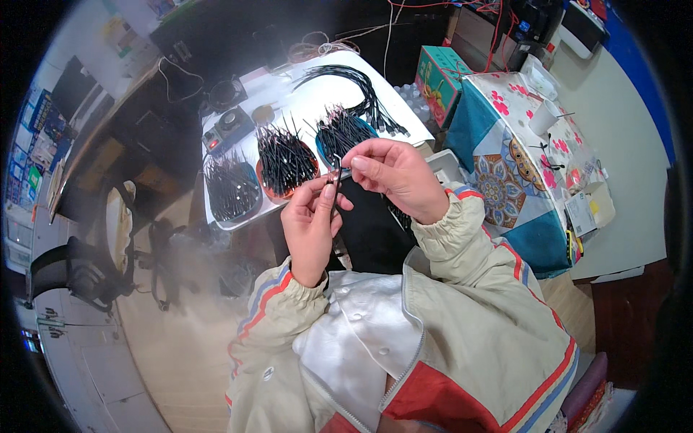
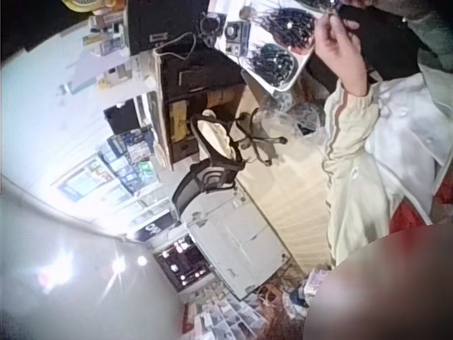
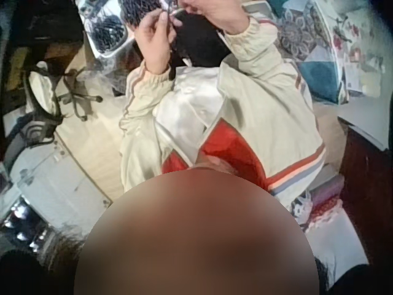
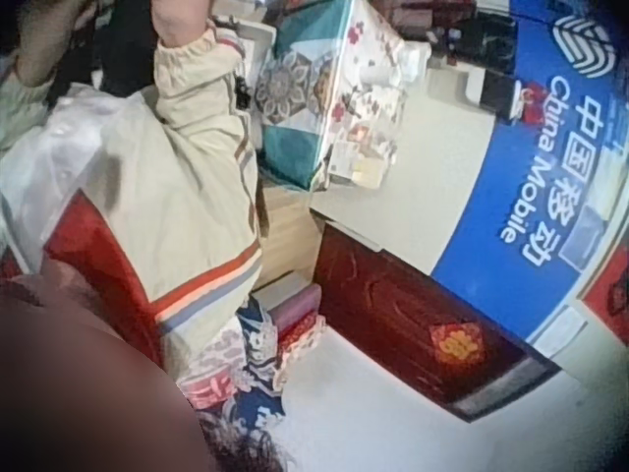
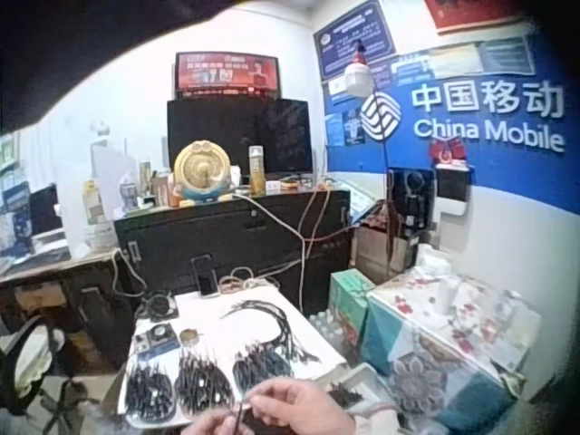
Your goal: The person sits with legs crossed and repeatedly picks up black wires from trays on the table. They strip the ends, insert small connectors, and place the finished wires into a white bin. The process is repeated for multiple wires.
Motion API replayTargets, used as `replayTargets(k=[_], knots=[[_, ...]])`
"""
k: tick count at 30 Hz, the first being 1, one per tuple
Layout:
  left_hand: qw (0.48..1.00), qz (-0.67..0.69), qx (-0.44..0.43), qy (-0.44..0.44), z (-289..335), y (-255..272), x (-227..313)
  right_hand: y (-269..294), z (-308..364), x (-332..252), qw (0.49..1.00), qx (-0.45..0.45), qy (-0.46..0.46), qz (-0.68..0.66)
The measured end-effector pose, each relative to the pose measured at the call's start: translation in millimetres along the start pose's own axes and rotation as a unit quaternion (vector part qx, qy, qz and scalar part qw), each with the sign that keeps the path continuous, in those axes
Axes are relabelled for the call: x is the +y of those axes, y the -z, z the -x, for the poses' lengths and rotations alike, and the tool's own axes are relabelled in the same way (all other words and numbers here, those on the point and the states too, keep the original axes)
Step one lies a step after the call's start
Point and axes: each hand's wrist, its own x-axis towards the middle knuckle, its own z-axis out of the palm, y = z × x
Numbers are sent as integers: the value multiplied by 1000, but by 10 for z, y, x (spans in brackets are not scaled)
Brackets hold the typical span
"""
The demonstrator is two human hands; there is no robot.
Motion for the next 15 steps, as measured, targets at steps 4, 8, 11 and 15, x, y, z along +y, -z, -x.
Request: replayTargets(k=[4, 8, 11, 15], knots=[[1000, -23, 1, 4, 59, -5, 22, 5, -15, 82, 998, -19, -33, -58], [999, -40, 2, 1, 104, -30, 70, -30, -8, 112, 998, 21, -11, -50], [999, -33, 10, -35, 81, -89, 78, -192, 59, 183, 997, 41, 62, 5], [996, -56, 30, -59, 101, -112, 97, -309, 139, 309, 985, 105, 129, 46]])
